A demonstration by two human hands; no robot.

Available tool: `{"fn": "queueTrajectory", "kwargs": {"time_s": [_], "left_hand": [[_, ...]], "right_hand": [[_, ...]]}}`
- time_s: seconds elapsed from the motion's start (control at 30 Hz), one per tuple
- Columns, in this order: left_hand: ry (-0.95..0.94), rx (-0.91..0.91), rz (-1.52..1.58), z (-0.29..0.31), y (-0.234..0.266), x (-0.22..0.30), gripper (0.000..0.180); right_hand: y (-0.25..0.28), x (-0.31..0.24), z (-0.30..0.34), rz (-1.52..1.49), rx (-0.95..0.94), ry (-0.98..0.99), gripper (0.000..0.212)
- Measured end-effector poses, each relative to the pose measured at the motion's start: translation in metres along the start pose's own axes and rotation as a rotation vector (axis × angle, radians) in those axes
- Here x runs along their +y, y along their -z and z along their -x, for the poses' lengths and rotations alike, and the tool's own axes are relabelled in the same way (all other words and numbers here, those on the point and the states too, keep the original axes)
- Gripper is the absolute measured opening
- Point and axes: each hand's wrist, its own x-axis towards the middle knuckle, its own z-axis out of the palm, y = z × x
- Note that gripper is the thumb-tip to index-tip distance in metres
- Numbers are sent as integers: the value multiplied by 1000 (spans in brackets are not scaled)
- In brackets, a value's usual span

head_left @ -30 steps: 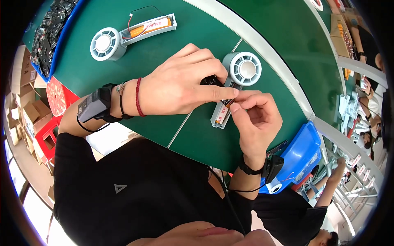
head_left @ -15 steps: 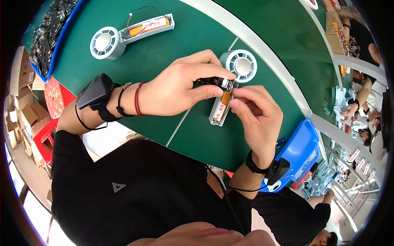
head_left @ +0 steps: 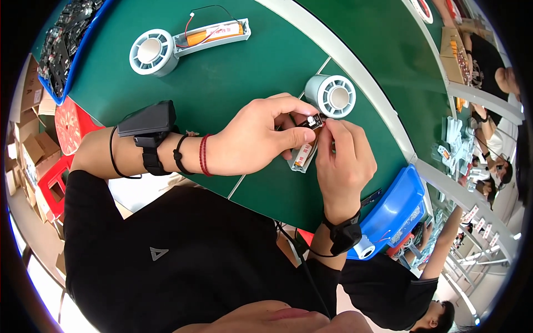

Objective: The person picks up a circuit board and connects it to the battery wires inside a handheld fan casing. They repeat this process for several more fans, connecting boards to batteries and setting the units aside on the table.

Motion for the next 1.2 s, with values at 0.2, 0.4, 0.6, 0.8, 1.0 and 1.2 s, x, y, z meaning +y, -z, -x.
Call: {"fn": "queueTrajectory", "kwargs": {"time_s": [0.2, 0.4, 0.6, 0.8, 1.0, 1.2], "left_hand": [[105, 41, -50, 1, 4, 1, 32], [95, 70, -98, 3, 5, 8, 34], [111, 36, -20, 0, 7, 13, 34], [81, -83, -300, -13, 20, 22, 30], [78, 56, -101, -17, -3, 16, 22], [91, 43, -349, -15, -7, 24, 21]], "right_hand": [[10, -17, -2, 181, -110, 24, 17], [12, -24, 1, 110, -273, -181, 22], [14, -29, 3, 176, -313, -250, 25], [0, -19, 12, 39, -178, -264, 22], [0, -18, 21, -771, 34, -765, 14], [-6, -4, 24, -895, -10, -816, 16]]}}
